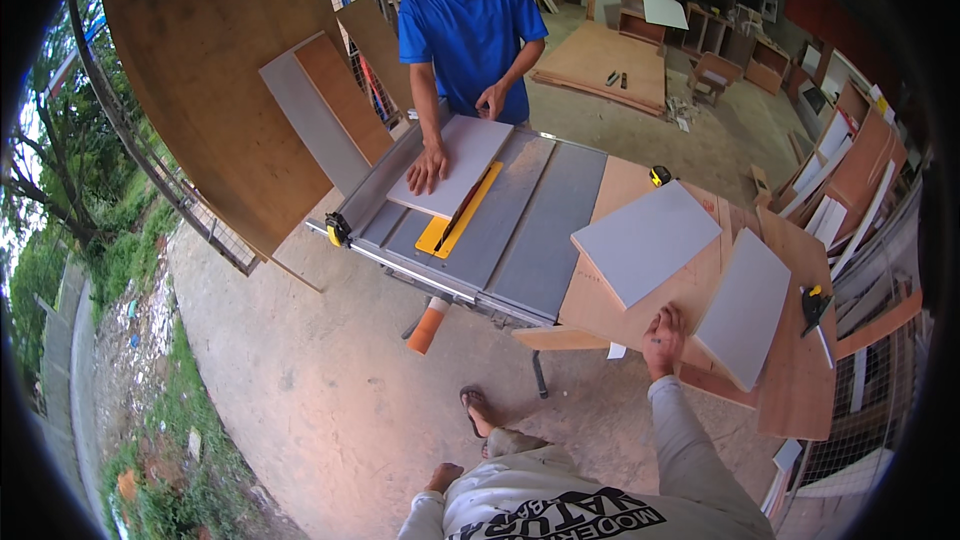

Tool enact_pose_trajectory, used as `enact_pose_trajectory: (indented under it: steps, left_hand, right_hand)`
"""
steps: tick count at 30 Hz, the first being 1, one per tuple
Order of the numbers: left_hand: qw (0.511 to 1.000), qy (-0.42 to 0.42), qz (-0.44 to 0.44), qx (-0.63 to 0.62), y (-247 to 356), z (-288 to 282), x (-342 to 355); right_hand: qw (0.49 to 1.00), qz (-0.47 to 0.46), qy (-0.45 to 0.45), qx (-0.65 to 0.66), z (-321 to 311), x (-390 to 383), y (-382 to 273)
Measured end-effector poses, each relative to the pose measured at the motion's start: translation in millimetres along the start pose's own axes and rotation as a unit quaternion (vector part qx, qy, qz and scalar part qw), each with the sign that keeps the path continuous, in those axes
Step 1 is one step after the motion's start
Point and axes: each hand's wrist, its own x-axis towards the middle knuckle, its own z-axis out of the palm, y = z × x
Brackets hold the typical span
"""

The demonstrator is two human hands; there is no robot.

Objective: The person assists a coworker by handing white boards to a table saw and collecting the cut pieces. The coworker operates the saw to cut the boards, and the recorder stacks the finished pieces on a nearby workbench.

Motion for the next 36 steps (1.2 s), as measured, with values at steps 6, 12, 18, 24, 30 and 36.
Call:
enact_pose_trajectory:
  steps: [6, 12, 18, 24, 30, 36]
  left_hand:
    - [0.976, 0.030, -0.155, -0.149, 25.2, -13.3, -7.3]
    - [0.989, 0.003, -0.089, -0.117, 10.1, -6.4, -3.6]
    - [0.996, 0.000, -0.057, -0.064, 2.5, 0.7, 6.6]
    - [0.975, 0.014, -0.161, -0.151, 30.9, -11.7, -4.1]
    - [0.999, 0.026, 0.000, 0.045, -4.6, 6.2, -0.8]
    - [0.987, 0.032, -0.122, -0.105, 26.4, -9.6, -8.6]
  right_hand:
    - [1.000, 0.001, 0.001, 0.004, 1.1, 0.1, 1.1]
    - [1.000, 0.000, -0.002, 0.005, -0.3, 1.6, -2.8]
    - [1.000, -0.011, 0.006, -0.004, 4.7, -0.4, 4.6]
    - [1.000, -0.009, 0.000, -0.007, 2.0, -0.4, 5.2]
    - [1.000, -0.019, -0.007, 0.022, 1.1, 3.0, -3.8]
    - [1.000, -0.021, -0.010, 0.018, 4.1, -0.3, 7.9]
